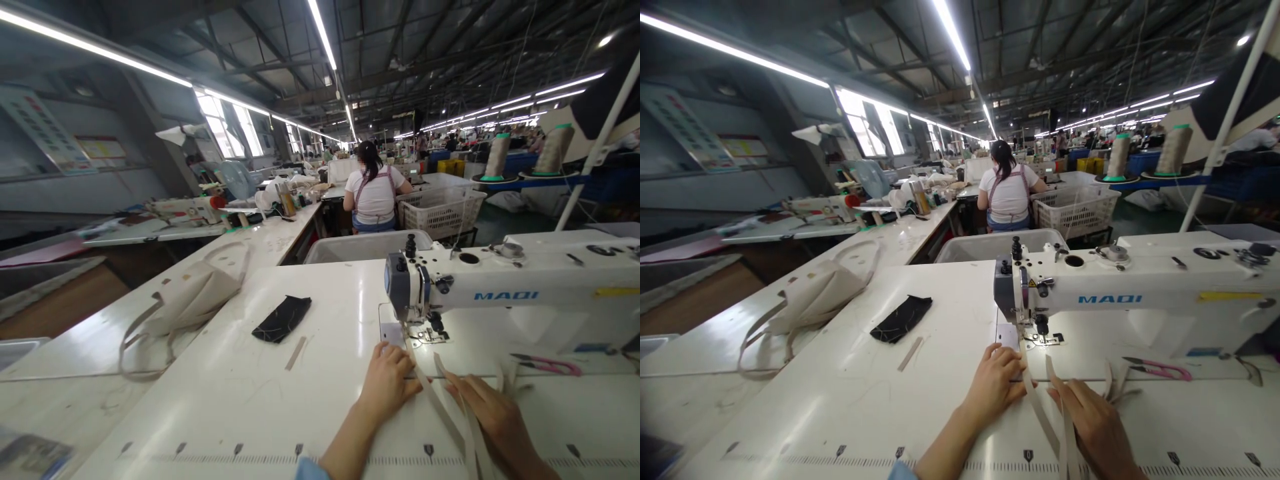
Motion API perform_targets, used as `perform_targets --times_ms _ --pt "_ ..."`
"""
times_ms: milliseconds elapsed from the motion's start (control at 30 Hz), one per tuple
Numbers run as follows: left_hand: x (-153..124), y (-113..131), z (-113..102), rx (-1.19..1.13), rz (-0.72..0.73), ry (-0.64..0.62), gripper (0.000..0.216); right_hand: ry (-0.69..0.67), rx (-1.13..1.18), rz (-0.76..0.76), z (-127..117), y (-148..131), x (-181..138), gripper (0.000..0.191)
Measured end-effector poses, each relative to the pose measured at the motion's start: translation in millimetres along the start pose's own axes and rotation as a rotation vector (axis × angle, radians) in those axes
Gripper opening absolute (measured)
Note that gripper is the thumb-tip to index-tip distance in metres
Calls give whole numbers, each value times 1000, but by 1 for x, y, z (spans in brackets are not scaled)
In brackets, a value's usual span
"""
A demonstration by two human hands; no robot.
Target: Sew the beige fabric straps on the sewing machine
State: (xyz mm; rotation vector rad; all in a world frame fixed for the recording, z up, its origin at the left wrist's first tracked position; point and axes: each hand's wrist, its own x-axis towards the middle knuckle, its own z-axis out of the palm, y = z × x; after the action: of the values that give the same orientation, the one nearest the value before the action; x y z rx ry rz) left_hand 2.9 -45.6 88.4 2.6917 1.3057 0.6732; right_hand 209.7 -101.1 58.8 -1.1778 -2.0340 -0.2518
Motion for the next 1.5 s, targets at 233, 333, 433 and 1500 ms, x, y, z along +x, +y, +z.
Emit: perform_targets --times_ms 233,333,433,1500 --pt "1 0 -2 -20 -2 -27 24 -51 -83 -15 0 3 3 31" --pt "2 -1 -3 -18 4 -30 23 -63 -49 -30 -1 4 5 31" --pt "2 -1 -2 -26 1 -12 23 -46 -20 -27 -1 5 6 29" --pt "-3 -6 7 -24 62 47 24 -28 74 -38 17 7 -5 30"
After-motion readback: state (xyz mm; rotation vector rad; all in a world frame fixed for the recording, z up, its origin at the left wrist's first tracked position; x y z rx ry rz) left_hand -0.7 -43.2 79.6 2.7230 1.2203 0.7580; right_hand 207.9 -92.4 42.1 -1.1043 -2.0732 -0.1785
